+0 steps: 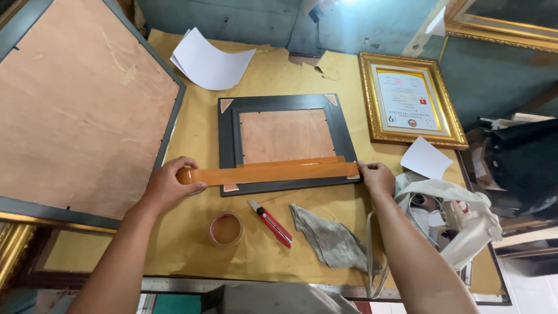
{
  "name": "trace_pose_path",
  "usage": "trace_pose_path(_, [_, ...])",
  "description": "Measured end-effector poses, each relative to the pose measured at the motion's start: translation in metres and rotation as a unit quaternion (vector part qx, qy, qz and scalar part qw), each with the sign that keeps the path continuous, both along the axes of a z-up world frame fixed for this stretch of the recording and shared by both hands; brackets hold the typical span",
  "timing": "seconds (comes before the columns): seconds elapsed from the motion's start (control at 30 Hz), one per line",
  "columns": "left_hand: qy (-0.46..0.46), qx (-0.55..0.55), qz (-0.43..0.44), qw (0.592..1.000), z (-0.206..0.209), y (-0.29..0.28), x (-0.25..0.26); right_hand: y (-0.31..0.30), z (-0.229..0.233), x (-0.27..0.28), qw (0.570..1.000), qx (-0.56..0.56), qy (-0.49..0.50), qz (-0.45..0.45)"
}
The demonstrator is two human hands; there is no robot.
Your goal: The person is sealing the back of a picture frame by applying adhesive tape along the edges where the backing meets the frame.
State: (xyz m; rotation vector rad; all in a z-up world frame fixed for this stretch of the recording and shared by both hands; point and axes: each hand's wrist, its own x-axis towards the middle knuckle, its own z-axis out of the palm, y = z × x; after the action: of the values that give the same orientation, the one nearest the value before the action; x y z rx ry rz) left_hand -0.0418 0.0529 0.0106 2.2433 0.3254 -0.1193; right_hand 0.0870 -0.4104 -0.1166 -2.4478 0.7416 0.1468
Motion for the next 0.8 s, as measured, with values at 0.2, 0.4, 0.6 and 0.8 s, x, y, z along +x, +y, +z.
trace_pose_path(0.2, [0.001,0.105,-0.046,0.993,-0.013,-0.002,0.002,0.000,-0.004,-0.002,1.000,-0.025,-0.014,0.006])
trace_pose_path(0.4, [-0.028,0.202,-0.099,0.974,-0.024,-0.001,0.010,0.005,0.006,-0.006,0.999,-0.023,-0.017,0.014])
trace_pose_path(0.6, [-0.036,0.270,-0.122,0.954,-0.042,0.002,0.019,0.002,-0.004,-0.003,0.999,-0.023,-0.027,0.004])
trace_pose_path(0.8, [-0.048,0.343,-0.127,0.930,-0.065,-0.003,0.024,-0.022,-0.049,0.020,0.998,-0.017,-0.063,-0.023])
